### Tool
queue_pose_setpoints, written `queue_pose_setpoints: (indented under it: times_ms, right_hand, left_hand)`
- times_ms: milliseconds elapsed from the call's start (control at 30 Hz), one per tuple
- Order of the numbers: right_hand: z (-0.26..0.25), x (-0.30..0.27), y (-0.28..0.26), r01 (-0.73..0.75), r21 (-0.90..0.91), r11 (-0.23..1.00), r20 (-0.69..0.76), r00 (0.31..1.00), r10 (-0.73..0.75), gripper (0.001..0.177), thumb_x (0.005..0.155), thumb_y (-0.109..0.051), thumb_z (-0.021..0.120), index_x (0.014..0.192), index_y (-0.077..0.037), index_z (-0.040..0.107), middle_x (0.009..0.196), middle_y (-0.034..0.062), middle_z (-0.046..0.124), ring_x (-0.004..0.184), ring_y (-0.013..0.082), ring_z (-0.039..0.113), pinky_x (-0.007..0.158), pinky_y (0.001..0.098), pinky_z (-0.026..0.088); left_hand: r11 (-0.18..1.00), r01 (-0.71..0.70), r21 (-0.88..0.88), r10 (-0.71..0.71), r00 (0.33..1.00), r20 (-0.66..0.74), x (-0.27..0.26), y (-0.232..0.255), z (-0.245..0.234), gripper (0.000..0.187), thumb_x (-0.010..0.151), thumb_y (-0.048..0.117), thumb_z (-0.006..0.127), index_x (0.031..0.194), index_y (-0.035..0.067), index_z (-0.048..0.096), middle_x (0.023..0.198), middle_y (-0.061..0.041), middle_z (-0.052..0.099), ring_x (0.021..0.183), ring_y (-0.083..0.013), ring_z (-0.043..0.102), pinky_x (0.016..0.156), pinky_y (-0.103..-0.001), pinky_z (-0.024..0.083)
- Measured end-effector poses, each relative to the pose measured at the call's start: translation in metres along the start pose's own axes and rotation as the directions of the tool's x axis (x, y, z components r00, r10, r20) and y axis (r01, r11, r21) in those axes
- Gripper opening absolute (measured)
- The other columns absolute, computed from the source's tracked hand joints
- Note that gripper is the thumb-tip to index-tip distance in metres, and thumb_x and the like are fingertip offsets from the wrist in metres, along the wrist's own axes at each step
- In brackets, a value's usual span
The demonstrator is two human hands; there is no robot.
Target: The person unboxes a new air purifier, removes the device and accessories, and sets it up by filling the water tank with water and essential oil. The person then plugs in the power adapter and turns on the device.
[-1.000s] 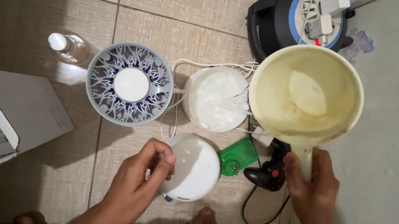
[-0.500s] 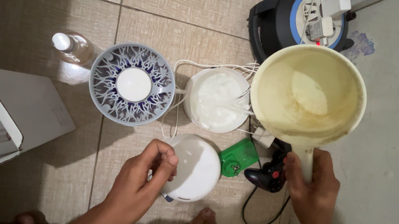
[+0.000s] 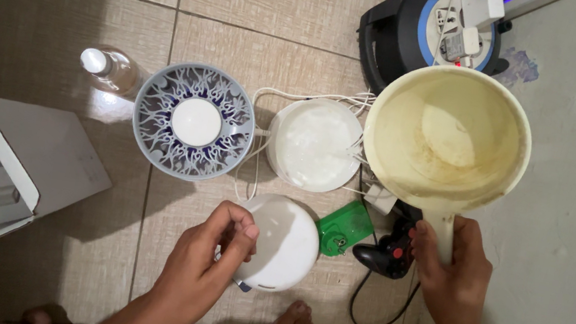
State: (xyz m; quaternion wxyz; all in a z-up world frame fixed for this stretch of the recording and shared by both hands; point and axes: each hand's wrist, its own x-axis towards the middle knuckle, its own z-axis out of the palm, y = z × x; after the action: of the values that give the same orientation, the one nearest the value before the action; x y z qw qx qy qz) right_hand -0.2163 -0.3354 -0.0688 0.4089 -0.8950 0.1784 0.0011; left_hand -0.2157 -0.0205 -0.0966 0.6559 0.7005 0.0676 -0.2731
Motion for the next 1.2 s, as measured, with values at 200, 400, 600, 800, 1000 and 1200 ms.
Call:
queue_pose_setpoints:
  times_ms: [200,400,600,800,1000,1200]
  right_hand:
    - [-0.002,-0.003,-0.003,0.001,-0.056,0.998,0.004,1.0,-0.001,0.02,0.098,-0.01,0.067,0.108,0.003,0.054,0.089,0.0092,0.071,0.078,0.0093,0.066,0.066,0.0251,0.055]
    - [-0.003,-0.004,-0.009,-0.005,-0.078,0.997,-0.006,1.0,0.005,0.02,0.099,-0.01,0.067,0.107,0.003,0.055,0.087,0.0093,0.072,0.074,0.0091,0.064,0.065,0.0248,0.054]
    - [-0.009,0.0,-0.008,-0.113,0.043,0.993,0.032,0.993,0.112,0.021,0.099,-0.013,0.063,0.112,0.002,0.057,0.083,0.0067,0.067,0.064,0.008,0.058,0.052,0.0246,0.047]
    - [-0.021,0.016,-0.008,-0.263,0.212,0.941,0.19,0.956,0.224,0.022,0.104,-0.018,0.056,0.11,0.003,0.058,0.068,0.0096,0.061,0.048,0.0134,0.051,0.042,0.0288,0.041]
    - [-0.024,0.027,-0.039,-0.311,0.301,0.902,0.284,0.932,0.226,0.032,0.105,-0.025,0.046,0.108,0.003,0.06,0.064,0.0093,0.059,0.044,0.0157,0.05,0.041,0.0304,0.042]
    - [0.0,0.075,-0.088,-0.259,0.167,0.951,0.322,0.926,0.196,0.041,0.106,-0.032,0.04,0.102,0.0,0.064,0.064,0.0068,0.06,0.045,0.0141,0.052,0.039,0.0305,0.042]
  left_hand:
    - [1.0,-0.005,0.008,0.005,1.0,-0.009,-0.002,0.002,-0.001,0.02,0.101,0.025,0.055,0.099,0.005,0.057,0.072,-0.004,0.068,0.066,-0.0119,0.066,0.059,-0.029,0.052]
    - [1.0,-0.023,-0.011,0.023,1.0,-0.006,-0.005,0.005,-0.002,0.019,0.101,0.023,0.055,0.099,0.005,0.057,0.073,-0.005,0.069,0.067,-0.0121,0.067,0.06,-0.029,0.053]
    - [0.999,-0.028,-0.015,0.028,1.0,-0.005,-0.007,0.004,-0.003,0.017,0.1,0.022,0.056,0.1,0.005,0.057,0.074,-0.005,0.071,0.069,-0.0122,0.069,0.061,-0.029,0.054]
    - [0.996,-0.089,0.017,0.089,0.996,-0.018,-0.008,0.021,-0.011,0.017,0.101,0.022,0.056,0.102,0.006,0.059,0.075,-0.005,0.071,0.069,-0.0125,0.069,0.061,-0.029,0.052]
    - [0.962,-0.12,0.247,0.136,0.99,-0.048,-0.008,0.073,-0.059,0.023,0.097,0.026,0.057,0.112,0.01,0.064,0.081,-0.004,0.075,0.067,-0.0127,0.071,0.056,-0.029,0.055]
    - [0.835,-0.007,0.55,0.113,0.981,-0.159,0.0,0.121,-0.113,0.031,0.1,0.034,0.053,0.113,0.008,0.065,0.095,-0.007,0.075,0.073,-0.0194,0.069,0.059,-0.037,0.058]
